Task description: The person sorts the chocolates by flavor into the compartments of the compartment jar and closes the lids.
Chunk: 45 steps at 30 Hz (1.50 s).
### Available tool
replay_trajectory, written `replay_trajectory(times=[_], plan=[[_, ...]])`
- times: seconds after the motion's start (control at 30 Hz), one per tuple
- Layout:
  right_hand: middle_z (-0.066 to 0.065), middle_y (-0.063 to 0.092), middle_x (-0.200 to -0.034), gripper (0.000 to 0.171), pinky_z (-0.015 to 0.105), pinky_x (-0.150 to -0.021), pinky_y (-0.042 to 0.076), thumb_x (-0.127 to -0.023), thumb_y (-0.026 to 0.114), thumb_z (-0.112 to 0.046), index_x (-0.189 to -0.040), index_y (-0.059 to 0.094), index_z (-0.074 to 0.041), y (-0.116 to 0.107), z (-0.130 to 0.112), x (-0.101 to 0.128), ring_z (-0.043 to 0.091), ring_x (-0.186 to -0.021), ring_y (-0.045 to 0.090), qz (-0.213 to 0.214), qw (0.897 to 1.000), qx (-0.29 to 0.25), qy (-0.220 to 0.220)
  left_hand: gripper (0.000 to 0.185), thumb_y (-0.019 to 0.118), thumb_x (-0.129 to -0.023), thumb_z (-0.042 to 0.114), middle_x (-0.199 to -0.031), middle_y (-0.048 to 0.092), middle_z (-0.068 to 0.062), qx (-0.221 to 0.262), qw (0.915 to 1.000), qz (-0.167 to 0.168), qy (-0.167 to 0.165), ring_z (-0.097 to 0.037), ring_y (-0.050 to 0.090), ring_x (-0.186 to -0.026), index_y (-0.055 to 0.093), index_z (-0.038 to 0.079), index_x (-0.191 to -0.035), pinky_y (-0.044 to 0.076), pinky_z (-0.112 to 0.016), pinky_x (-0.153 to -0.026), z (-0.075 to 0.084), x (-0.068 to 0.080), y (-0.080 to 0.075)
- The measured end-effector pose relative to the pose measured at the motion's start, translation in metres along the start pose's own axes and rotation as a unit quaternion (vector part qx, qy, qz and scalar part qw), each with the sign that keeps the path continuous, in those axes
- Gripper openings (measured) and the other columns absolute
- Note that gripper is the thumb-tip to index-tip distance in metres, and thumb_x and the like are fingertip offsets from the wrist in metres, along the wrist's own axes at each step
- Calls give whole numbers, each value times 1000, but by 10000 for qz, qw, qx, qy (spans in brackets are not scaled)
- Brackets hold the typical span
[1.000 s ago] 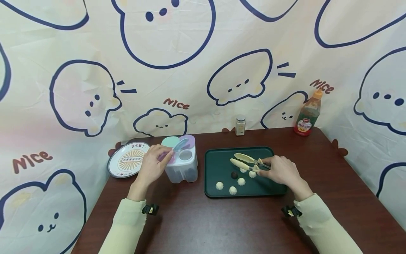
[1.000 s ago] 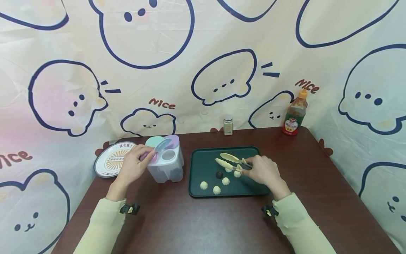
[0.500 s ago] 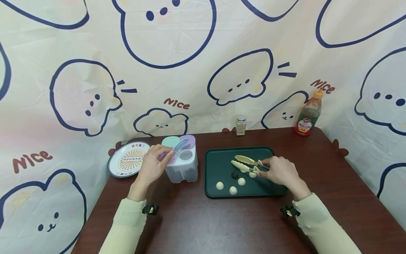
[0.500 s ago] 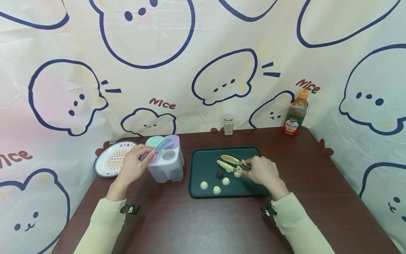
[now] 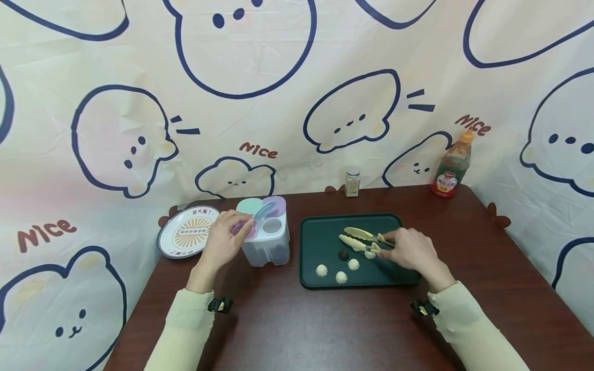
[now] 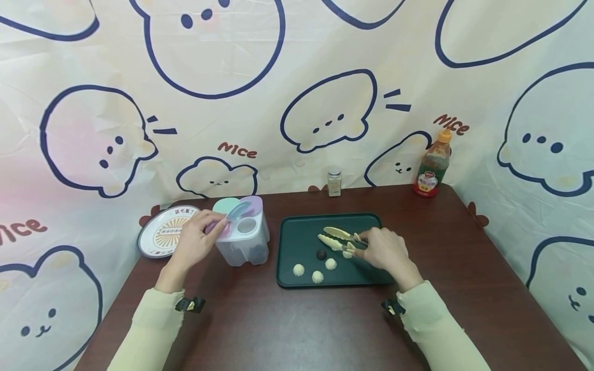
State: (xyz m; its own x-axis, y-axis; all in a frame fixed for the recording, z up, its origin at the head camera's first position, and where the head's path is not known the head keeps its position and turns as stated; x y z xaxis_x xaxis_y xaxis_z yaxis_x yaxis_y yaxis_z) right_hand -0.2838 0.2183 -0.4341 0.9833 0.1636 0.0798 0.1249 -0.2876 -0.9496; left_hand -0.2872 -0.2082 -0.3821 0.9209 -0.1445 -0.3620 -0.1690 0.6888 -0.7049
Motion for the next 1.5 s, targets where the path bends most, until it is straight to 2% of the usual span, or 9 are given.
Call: replay_trajectory(times=[0.33,0.53,0.67,0.87,1.13,1.23,1.4,1.5], plan=[[18,72,-113,55,31,-50,42,-83,77,-42,-127,69,-9,-1,-2,1,19,-68,53,19,10000,-86,-45,36,62,-97,42,-112,69,-8,21,10000,-8,0,-24,53,-112,74,11,-113,43,-49,-96,2,1,-1],[16,74,-106,54,32,-49,40,-83,77,-40,-127,69,-9,-3,-4,1,18,-67,53,76,9991,-380,-158,37,61,-97,42,-113,69,-8,24,10000,-33,-21,-25,53,-113,74,11,-113,43,-50,-97,2,1,-1],[15,74,-112,53,31,-52,40,-83,78,-41,-127,70,-11,-4,-5,1,18,-72,55,125,9978,-600,-253,36,62,-97,41,-112,69,-8,26,10000,-4,1,-25,53,-113,74,11,-113,43,-50,-97,1,0,-1],[12,75,-110,52,31,-55,38,-82,79,-41,-125,71,-13,-8,-11,0,18,-75,55,257,9945,-919,-423,37,62,-97,42,-112,69,-8,50,10000,13,1,-25,53,-113,74,11,-112,42,-50,-97,1,0,-1],[6,74,-95,51,30,-51,34,-83,79,-38,-126,70,-12,-18,-28,4,16,-64,49,295,9901,-1208,-650,37,62,-97,42,-113,69,-8,19,10000,15,14,-25,53,-114,74,10,-113,43,-50,-97,0,0,-1],[4,74,-93,52,29,-49,34,-83,79,-39,-126,70,-11,-22,-35,5,16,-62,48,343,9889,-1268,-695,38,62,-97,42,-113,69,-8,18,10000,8,-15,-25,53,-114,74,11,-113,42,-50,-98,-1,1,0],[1,68,-80,55,28,-47,32,-83,79,-40,-129,68,-12,-26,-44,6,17,-57,47,333,9868,-1408,-724,37,62,-97,42,-113,69,-7,27,10000,11,-27,-24,53,-113,74,11,-113,42,-50,-98,-1,1,0],[1,68,-80,55,28,-47,33,-83,79,-40,-130,68,-14,-28,-49,7,17,-57,48,358,9854,-1494,-728,36,62,-97,42,-112,69,-7,28,10000,30,17,-24,53,-113,74,11,-112,42,-50,-97,0,1,0]])
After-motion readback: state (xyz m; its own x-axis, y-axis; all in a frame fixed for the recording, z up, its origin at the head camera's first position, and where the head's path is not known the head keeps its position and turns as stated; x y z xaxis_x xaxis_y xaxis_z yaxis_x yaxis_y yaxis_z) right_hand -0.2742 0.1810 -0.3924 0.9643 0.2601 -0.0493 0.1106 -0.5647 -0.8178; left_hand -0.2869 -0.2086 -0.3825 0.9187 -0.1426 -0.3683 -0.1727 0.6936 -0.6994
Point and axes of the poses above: each hand's wrist, its own x-axis away from the middle knuckle, its own y-axis out of the palm, z = x × y, the point moved 6 cm from there along -x, towards the middle knuckle
